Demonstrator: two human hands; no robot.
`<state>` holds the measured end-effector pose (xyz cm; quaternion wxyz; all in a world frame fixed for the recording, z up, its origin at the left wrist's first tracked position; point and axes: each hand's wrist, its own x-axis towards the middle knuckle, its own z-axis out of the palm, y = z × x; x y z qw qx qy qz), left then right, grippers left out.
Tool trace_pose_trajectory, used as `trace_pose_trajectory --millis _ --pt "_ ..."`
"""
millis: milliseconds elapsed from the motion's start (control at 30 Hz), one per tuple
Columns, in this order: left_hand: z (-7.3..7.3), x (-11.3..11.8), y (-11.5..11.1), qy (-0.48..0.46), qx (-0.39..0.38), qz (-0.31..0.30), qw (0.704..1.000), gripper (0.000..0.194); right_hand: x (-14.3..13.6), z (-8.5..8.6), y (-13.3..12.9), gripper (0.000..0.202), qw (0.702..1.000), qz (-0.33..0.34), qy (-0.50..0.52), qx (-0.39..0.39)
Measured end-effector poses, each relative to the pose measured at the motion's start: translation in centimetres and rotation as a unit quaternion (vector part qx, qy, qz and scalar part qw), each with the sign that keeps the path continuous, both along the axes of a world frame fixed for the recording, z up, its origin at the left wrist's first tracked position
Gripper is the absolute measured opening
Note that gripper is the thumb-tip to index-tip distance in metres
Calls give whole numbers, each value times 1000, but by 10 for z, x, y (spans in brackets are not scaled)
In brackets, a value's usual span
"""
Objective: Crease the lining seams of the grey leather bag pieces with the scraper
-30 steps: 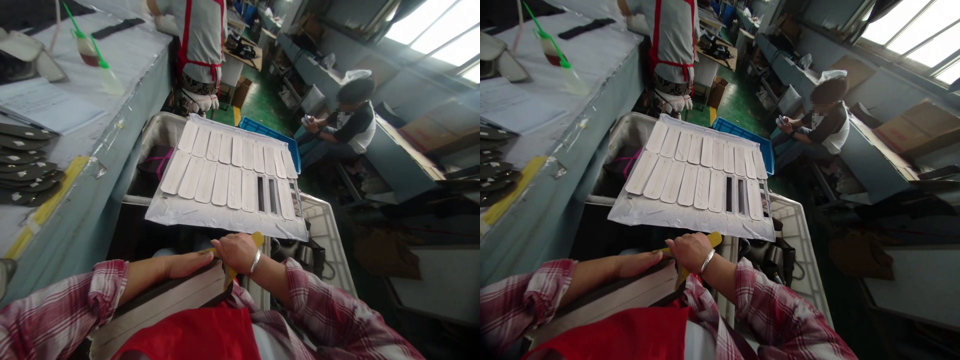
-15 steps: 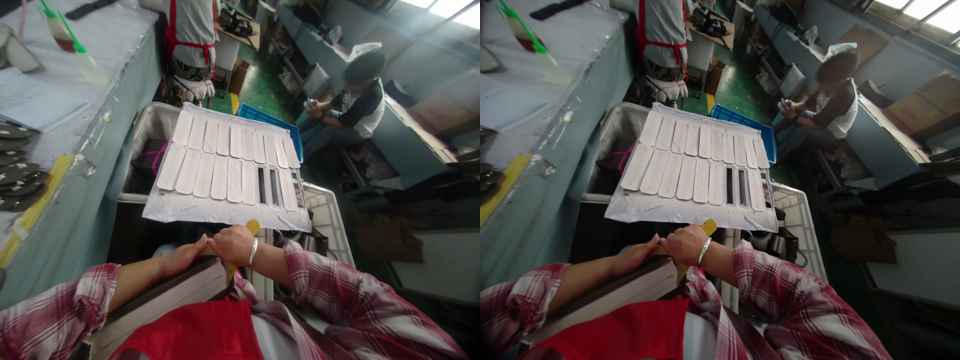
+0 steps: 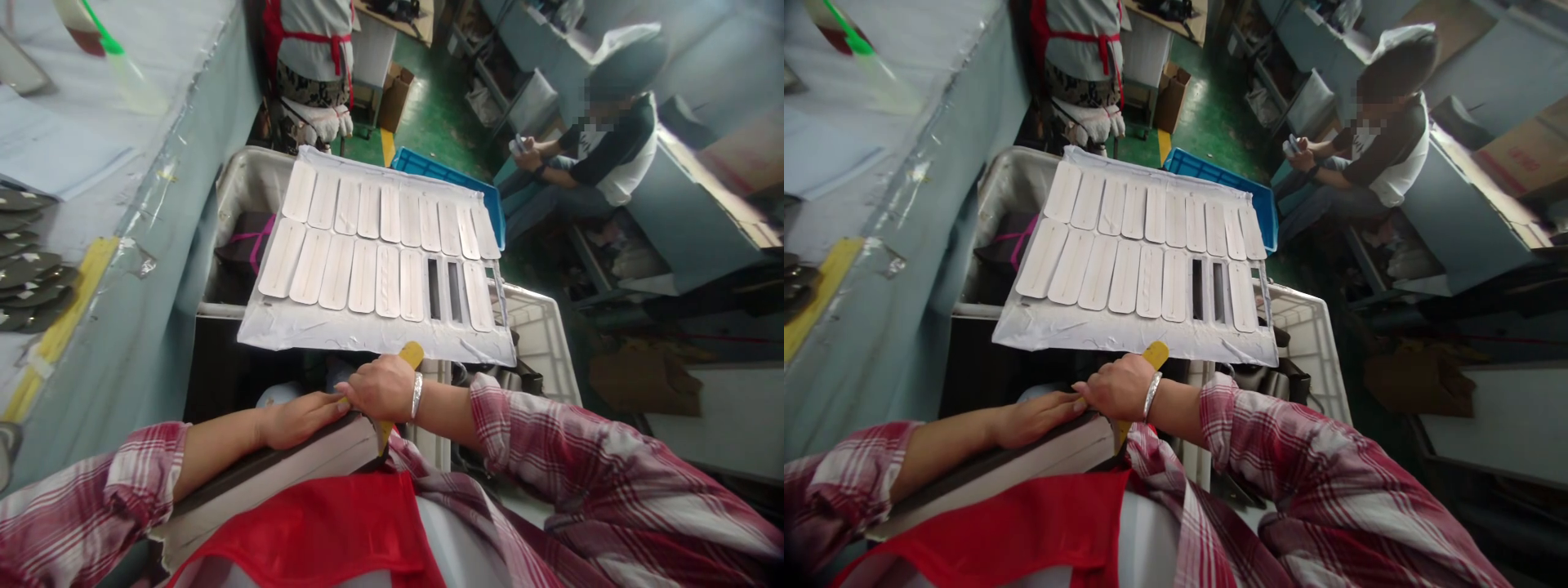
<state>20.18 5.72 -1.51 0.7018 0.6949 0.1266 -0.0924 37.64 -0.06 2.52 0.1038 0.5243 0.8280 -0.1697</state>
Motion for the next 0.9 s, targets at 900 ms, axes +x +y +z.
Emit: trace_pose_trajectory --millis 900 --pt "42 -51 -21 176 230 29 957 68 -50 16 3 43 999 19 3 46"
